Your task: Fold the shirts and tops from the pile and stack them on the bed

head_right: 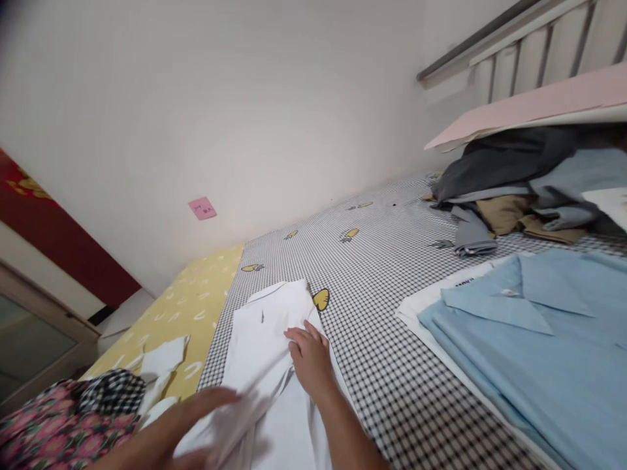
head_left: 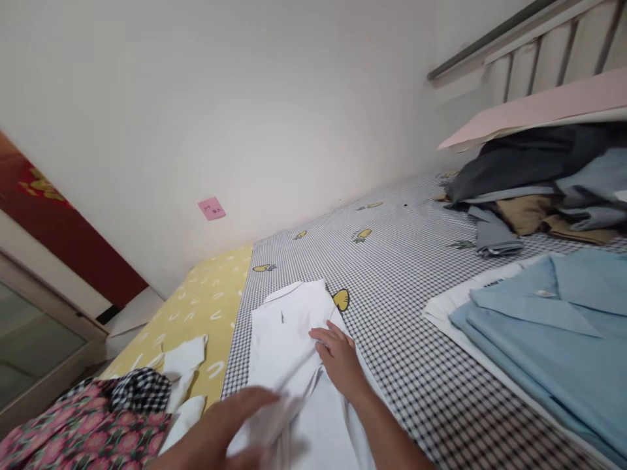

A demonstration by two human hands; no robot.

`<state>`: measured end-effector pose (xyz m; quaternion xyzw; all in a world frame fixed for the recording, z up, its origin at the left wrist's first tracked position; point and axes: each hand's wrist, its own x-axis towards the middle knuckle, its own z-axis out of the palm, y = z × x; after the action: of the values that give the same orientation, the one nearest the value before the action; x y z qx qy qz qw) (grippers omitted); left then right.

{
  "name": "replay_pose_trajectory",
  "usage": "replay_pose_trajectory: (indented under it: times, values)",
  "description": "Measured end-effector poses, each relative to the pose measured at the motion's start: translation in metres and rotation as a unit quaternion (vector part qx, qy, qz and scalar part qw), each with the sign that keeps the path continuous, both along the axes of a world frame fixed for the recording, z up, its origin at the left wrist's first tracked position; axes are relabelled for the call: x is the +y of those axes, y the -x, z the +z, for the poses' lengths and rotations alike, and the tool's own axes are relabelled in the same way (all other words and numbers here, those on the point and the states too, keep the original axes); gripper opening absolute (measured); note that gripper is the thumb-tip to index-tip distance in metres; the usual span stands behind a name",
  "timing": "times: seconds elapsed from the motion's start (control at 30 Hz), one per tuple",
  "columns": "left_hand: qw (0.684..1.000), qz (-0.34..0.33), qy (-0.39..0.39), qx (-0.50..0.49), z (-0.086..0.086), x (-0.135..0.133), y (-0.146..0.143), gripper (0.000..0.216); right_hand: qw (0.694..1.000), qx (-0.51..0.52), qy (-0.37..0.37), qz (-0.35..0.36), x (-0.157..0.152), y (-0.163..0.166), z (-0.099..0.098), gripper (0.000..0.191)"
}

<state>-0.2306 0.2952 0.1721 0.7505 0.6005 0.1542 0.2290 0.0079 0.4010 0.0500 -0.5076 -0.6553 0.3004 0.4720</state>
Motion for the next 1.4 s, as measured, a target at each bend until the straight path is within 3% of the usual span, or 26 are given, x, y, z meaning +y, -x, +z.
replay_pose_trajectory:
  times: [0.1,0.17,0.33,0.43,0.57,0.7,0.97,1.1,1.17,1.27,1.33,1.4]
  values:
    - [0.991,0.052,-0.043,-0.115,0.009,0.059,-0.058,0.03,1.0,-0.022,0.001,-0.001,0.0,0.002,-0.003,0.039]
    - [0.97,0.138,-0.073,-0.187,0.005,0.104,-0.087,0.021,0.998,-0.064,-0.01,0.0,-0.001,0.005,-0.005,0.04]
    - [0.94,0.229,-0.052,-0.246,-0.011,0.205,-0.13,0.025,0.994,-0.11,-0.026,0.01,-0.005,0.01,-0.007,0.046]
    - [0.937,0.239,-0.004,-0.253,-0.021,0.245,-0.15,0.029,0.995,-0.102,-0.017,0.013,-0.006,0.01,-0.005,0.044]
    - [0.949,0.23,0.019,-0.216,-0.041,0.271,-0.165,0.036,0.997,-0.076,-0.008,0.013,-0.006,0.009,-0.006,0.042]
    - [0.958,0.198,0.067,-0.198,-0.058,0.273,-0.16,0.035,0.999,-0.05,-0.009,0.007,-0.007,0.01,-0.007,0.042]
    - [0.95,0.125,0.033,-0.284,-0.059,0.257,-0.154,0.026,0.993,-0.057,0.017,-0.102,-0.005,0.012,-0.001,0.041]
    - [0.957,0.099,-0.007,-0.272,-0.044,0.256,-0.147,0.064,0.989,-0.122,0.029,-0.072,-0.006,0.012,-0.004,0.044]
    - [0.962,0.097,-0.054,-0.25,-0.029,0.253,-0.141,0.069,0.987,-0.146,0.034,-0.063,-0.006,0.012,-0.006,0.044]
    - [0.972,0.056,-0.139,-0.183,-0.009,0.227,-0.139,0.054,0.983,-0.169,0.034,-0.067,-0.003,0.013,-0.009,0.044]
    - [0.976,-0.04,-0.207,-0.063,-0.003,0.192,-0.141,0.045,0.981,-0.172,0.038,-0.078,0.0,0.012,-0.01,0.046]
    - [0.953,-0.135,-0.259,0.076,0.0,0.148,-0.137,0.044,0.979,-0.183,0.034,-0.079,0.002,0.01,-0.011,0.047]
